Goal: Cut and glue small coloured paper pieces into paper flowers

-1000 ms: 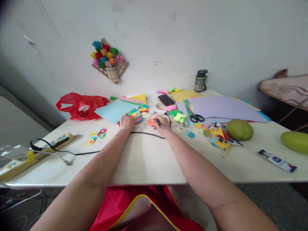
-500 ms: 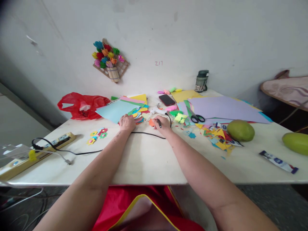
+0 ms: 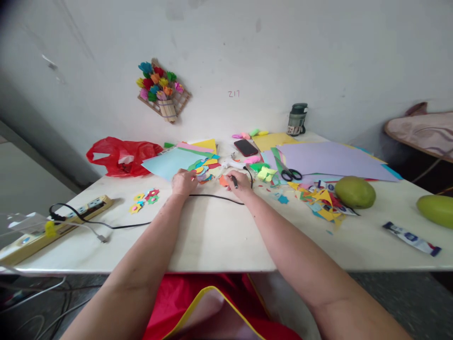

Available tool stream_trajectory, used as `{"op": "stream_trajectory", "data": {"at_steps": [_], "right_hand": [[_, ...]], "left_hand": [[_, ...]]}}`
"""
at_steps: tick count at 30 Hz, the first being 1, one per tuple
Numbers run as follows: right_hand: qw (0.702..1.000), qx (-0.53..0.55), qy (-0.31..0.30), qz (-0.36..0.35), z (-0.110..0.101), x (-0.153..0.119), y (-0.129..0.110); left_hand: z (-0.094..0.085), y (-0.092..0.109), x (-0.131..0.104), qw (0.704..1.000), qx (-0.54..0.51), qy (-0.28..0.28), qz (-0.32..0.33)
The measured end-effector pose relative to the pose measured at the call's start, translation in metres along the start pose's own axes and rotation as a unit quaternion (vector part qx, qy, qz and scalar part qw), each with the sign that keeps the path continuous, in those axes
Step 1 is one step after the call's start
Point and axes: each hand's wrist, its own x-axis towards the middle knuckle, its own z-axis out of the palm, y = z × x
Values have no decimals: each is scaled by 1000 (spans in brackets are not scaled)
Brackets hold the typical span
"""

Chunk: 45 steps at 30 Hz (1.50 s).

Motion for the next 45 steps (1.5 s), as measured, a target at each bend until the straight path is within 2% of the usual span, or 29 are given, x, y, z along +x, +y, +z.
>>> {"op": "stream_trajectory", "data": {"at_steps": [4,8,16,30,45], "right_hand": [[1000,-3,0,-5,-1,0,0],[1000,-7,-3,-6,-1,-1,-2],[1000,-1,-4,-1,0,0,-2],[1000,-12,-4,-5,1,1,2],[1000,-8,-9,-8,0,-1,-2]], "left_hand": [[1,-1,-3,999,4,3,41],[1,0,-2,999,14,22,38],[0,0,4,999,36,-27,28],[2,7,4,993,88,-30,74],[5,11,3,992,92,-25,86]]}}
